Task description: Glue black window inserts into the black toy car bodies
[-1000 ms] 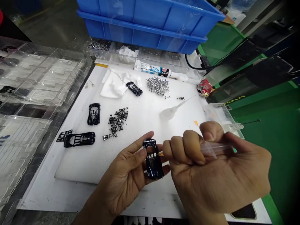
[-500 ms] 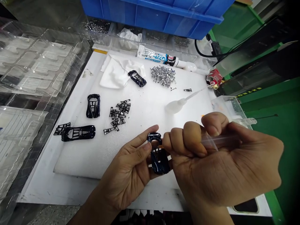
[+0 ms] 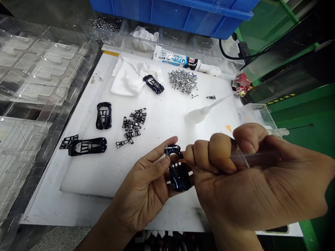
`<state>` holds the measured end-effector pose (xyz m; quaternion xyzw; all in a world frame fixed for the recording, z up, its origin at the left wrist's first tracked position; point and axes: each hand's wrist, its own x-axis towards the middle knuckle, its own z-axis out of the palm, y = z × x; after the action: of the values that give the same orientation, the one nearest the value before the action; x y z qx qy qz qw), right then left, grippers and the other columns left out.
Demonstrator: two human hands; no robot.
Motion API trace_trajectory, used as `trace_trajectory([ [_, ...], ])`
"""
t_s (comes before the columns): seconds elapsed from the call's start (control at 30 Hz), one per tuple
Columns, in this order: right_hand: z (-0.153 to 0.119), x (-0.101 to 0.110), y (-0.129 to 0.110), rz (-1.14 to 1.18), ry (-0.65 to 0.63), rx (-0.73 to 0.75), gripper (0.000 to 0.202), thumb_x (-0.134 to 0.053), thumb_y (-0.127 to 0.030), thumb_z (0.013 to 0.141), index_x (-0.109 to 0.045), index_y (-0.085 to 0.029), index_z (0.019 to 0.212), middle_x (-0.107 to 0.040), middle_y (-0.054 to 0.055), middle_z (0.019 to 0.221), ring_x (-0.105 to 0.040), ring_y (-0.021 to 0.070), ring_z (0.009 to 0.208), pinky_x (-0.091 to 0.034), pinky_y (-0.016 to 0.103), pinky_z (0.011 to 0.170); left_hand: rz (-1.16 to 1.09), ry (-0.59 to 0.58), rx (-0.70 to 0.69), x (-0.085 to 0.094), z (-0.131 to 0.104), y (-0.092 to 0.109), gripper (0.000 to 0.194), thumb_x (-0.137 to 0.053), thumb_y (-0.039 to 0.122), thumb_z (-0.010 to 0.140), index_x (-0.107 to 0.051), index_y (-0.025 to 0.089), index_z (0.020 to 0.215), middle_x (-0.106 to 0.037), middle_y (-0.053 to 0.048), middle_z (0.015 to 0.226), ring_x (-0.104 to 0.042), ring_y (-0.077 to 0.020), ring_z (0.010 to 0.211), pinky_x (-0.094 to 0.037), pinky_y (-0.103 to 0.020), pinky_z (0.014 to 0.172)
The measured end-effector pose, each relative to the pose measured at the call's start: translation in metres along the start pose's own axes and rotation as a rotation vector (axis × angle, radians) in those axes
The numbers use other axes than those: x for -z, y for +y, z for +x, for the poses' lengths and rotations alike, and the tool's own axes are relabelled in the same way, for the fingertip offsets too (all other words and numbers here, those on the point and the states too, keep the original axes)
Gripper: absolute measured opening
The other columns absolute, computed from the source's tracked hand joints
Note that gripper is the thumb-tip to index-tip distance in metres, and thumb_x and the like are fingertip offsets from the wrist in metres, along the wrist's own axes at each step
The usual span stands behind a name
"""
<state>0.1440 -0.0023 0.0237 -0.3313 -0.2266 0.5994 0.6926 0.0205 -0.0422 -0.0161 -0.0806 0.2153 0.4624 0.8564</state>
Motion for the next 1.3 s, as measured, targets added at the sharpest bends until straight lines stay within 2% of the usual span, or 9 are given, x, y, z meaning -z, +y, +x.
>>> trace_trajectory([
  [0.07, 0.000, 0.001, 0.001, -0.017, 0.010, 0.002, 0.030, -0.052, -0.031, 0.087, -0.045, -0.019, 0.061, -0.027, -0.007, 0.048, -0.025, 0.0068, 0.039, -0.037, 0.022, 0.041, -0.007, -0.006, -0.002, -0.001, 0.000, 0.000, 0.036, -0.051, 0.006, 0.102, -0.067, 0.013, 0.134, -0.079, -0.009, 0.109, -0.076, -0.0133, 0.099, -0.059, -0.030, 0.098],
  [0.23, -0.002, 0.005, -0.001, -0.023, -0.006, -0.010, 0.031, -0.044, -0.031, 0.094, -0.049, -0.017, 0.067, -0.036, -0.008, 0.050, -0.032, 0.0055, 0.043, -0.044, 0.020, 0.046, -0.017, -0.009, -0.004, -0.002, 0.000, 0.000, 0.037, -0.050, 0.005, 0.102, -0.067, 0.013, 0.134, -0.079, -0.010, 0.109, -0.076, -0.0129, 0.100, -0.059, -0.029, 0.098],
  [0.5, -0.007, 0.012, -0.002, -0.030, -0.040, 0.008, 0.029, -0.051, -0.030, 0.094, -0.049, -0.017, 0.068, -0.035, -0.008, 0.051, -0.032, 0.0053, 0.043, -0.046, 0.021, 0.049, 0.000, 0.014, -0.010, -0.003, 0.000, 0.000, 0.035, -0.051, 0.005, 0.102, -0.067, 0.014, 0.133, -0.078, -0.011, 0.112, -0.076, -0.0147, 0.101, -0.061, -0.031, 0.096],
  [0.67, -0.008, 0.010, -0.006, -0.043, 0.040, -0.032, 0.032, -0.042, -0.028, 0.097, -0.045, -0.020, 0.066, -0.026, -0.006, 0.051, -0.030, 0.0083, 0.044, -0.042, 0.024, 0.049, 0.005, 0.015, -0.009, -0.003, 0.000, 0.000, 0.036, -0.050, 0.005, 0.102, -0.068, 0.014, 0.132, -0.079, -0.010, 0.110, -0.076, -0.0141, 0.101, -0.061, -0.030, 0.095],
  [0.83, -0.011, 0.004, -0.011, -0.076, 0.105, -0.090, 0.030, -0.041, -0.030, 0.090, -0.043, -0.021, 0.061, -0.024, -0.004, 0.050, -0.031, 0.0106, 0.044, -0.041, 0.030, 0.050, -0.001, -0.014, -0.010, -0.002, 0.001, 0.000, 0.035, -0.049, 0.005, 0.103, -0.069, 0.014, 0.131, -0.079, -0.009, 0.108, -0.076, -0.0132, 0.100, -0.060, -0.029, 0.096],
  [0.97, -0.018, 0.000, -0.012, -0.094, 0.191, -0.031, 0.028, -0.043, -0.023, 0.087, -0.045, -0.019, 0.060, -0.033, -0.003, 0.055, -0.037, 0.0111, 0.046, -0.041, 0.031, 0.050, 0.013, -0.008, -0.008, -0.002, 0.001, -0.001, 0.036, -0.050, 0.005, 0.103, -0.070, 0.015, 0.130, -0.080, -0.009, 0.108, -0.076, -0.0114, 0.098, -0.059, -0.025, 0.095],
  [1.07, -0.021, -0.003, -0.012, -0.094, 0.183, 0.006, 0.030, -0.045, -0.023, 0.088, -0.045, -0.018, 0.058, -0.036, -0.004, 0.054, -0.039, 0.0100, 0.046, -0.042, 0.028, 0.050, 0.008, -0.012, -0.013, -0.002, 0.001, -0.001, 0.035, -0.050, 0.005, 0.102, -0.070, 0.015, 0.129, -0.080, -0.009, 0.107, -0.077, -0.0121, 0.097, -0.060, -0.026, 0.094],
  [1.2, -0.020, -0.006, -0.010, -0.133, 0.181, 0.071, 0.034, -0.055, -0.018, 0.084, -0.036, -0.014, 0.056, -0.039, -0.005, 0.054, -0.039, 0.0070, 0.043, -0.042, 0.025, 0.047, 0.000, -0.008, -0.016, -0.003, 0.001, 0.001, 0.034, -0.049, 0.005, 0.103, -0.069, 0.014, 0.130, -0.080, -0.009, 0.105, -0.077, -0.0128, 0.095, -0.062, -0.027, 0.090],
  [1.3, -0.025, 0.002, -0.010, -0.159, 0.241, 0.118, 0.039, -0.054, -0.025, 0.092, -0.038, -0.016, 0.057, -0.037, -0.005, 0.053, -0.039, 0.0082, 0.043, -0.042, 0.027, 0.047, -0.005, 0.002, -0.015, -0.004, 0.000, 0.001, 0.035, -0.049, 0.004, 0.103, -0.066, 0.013, 0.132, -0.079, -0.010, 0.106, -0.078, -0.0139, 0.096, -0.062, -0.028, 0.090],
])
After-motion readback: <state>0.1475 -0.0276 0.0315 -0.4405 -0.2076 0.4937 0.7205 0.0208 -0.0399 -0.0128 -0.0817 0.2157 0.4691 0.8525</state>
